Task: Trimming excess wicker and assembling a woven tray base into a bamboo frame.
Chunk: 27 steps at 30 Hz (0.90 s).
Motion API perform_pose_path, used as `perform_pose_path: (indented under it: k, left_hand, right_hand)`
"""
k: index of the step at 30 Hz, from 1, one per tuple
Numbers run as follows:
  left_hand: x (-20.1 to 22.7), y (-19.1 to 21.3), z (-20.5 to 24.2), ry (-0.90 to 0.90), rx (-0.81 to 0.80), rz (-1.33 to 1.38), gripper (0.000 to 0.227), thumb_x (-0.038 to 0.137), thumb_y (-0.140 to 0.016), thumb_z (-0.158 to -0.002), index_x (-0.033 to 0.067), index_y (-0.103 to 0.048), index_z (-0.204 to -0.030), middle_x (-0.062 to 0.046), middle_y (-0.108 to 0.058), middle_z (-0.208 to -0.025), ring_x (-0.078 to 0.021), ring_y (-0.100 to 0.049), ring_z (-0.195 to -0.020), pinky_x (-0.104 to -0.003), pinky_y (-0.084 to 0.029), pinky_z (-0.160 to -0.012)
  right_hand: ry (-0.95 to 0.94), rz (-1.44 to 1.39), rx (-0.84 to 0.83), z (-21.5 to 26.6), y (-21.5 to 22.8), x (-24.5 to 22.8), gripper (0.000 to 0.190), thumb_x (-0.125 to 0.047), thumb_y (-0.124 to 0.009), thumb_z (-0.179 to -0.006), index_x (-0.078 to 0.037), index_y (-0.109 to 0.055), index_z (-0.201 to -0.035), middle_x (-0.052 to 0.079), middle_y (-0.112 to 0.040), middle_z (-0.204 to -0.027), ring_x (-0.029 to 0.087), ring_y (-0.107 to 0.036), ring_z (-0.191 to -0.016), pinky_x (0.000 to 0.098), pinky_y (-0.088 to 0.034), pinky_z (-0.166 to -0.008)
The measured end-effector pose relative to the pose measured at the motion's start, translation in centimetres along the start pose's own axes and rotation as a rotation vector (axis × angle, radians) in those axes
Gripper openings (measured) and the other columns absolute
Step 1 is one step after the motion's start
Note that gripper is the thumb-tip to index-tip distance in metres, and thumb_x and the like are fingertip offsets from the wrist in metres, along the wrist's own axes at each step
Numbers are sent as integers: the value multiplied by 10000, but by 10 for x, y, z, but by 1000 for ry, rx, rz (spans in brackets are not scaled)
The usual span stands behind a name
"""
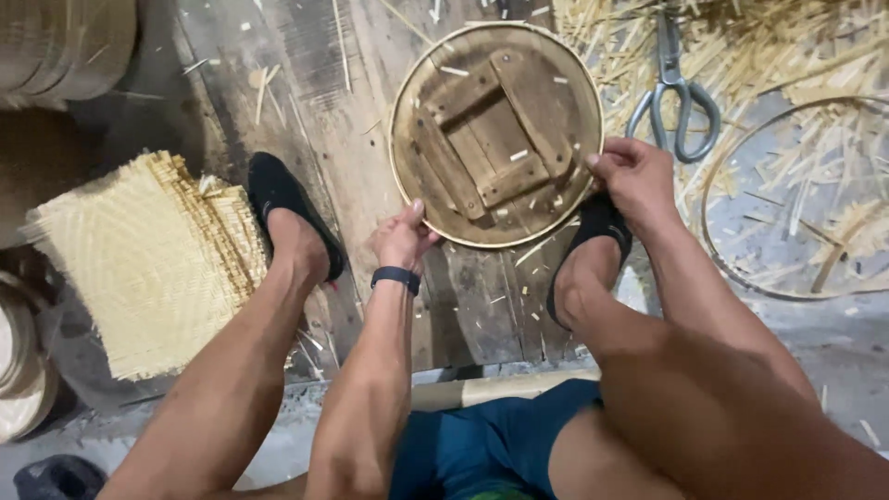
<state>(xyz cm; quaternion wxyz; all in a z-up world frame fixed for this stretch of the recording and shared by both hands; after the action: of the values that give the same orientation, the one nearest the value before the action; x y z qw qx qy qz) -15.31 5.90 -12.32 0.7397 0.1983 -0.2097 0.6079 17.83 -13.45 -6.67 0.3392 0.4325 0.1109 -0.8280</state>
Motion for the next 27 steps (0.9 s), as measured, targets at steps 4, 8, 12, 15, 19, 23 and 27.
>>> perform_pose_path:
  k: [4, 8, 12, 15, 19, 23, 27]
  left_hand:
    - [1, -33, 44, 75, -96, 183, 110, 100, -725, -926, -3, -686, -918, -97, -711, -819, -195, -677, -626, -345, -578, -587]
    - [-56, -25, 31, 83, -39, 168, 141, 7, -782, -892, 0, -644, -867, -91, -670, -795, -199, -684, -695, -416, -680, -721]
    - [-48, -28, 40, 70, -16, 94, 84, 13, -758, -884, -9, -679, -867, -97, -707, -812, -215, -701, -715, -398, -660, -734]
    - [-22, -41, 54, 87, -18, 131, 159, 5, -780, -866, 21, -625, -832, -80, -678, -799, -198, -695, -691, -367, -669, -666]
    - [26, -52, 83, 92, -101, 26, 161, 141, -754, -866, 95, -642, -972, -56, -680, -821, -185, -643, -646, -324, -572, -555]
    - [102, -43, 119, -623, 24, -632, 317, 233, -818, -926, 15, -692, -1117, -70, -657, -863, -195, -622, -755, -348, -547, -660]
    - [175, -85, 215, -934, 48, -662, 392, 244, -742, -931, -13, -616, -1199, -67, -611, -996, -192, -640, -821, -340, -559, -698]
  right_hand:
    - [-140, -37, -48, -4, 2, 8, 179, -45, -771, -914, 55, -699, -1044, 82, -722, -906, 139, -699, -744, 267, -598, -638]
    - [-171, -64, -68, -11, -3, 29, 170, -51, -776, -907, 57, -655, -956, 94, -692, -876, 175, -709, -727, 311, -651, -609]
    - [-180, -95, -80, -7, -1, 33, 123, -30, -741, -887, 21, -642, -940, 94, -698, -849, 178, -722, -703, 303, -652, -568]
    - [-105, 23, -52, -4, 3, 12, 185, -73, -770, -909, 51, -642, -958, 90, -669, -837, 196, -683, -678, 341, -613, -590]
    - [318, 416, 27, 26, -19, -68, 318, -143, -788, -939, 60, -675, -1156, 150, -694, -1007, 235, -696, -881, 358, -582, -806]
    - [450, 191, -295, 30, -68, -133, 565, -321, -737, -962, 34, -550, -1360, 141, -624, -1234, 215, -665, -1127, 331, -596, -980]
    - [457, 146, -521, 38, -104, -173, 674, -502, -653, -1017, 5, -492, -1432, 77, -590, -1274, 200, -590, -1207, 391, -501, -1044]
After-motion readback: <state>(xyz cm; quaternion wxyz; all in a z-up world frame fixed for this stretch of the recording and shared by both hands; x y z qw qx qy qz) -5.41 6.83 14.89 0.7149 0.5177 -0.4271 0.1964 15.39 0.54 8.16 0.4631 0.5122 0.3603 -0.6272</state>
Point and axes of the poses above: each hand's wrist, its own z-axis away from the middle knuckle, its own y-axis out of the back of the hand, x = y × z, the point moved 4 cm from there along -z, towards the middle knuckle
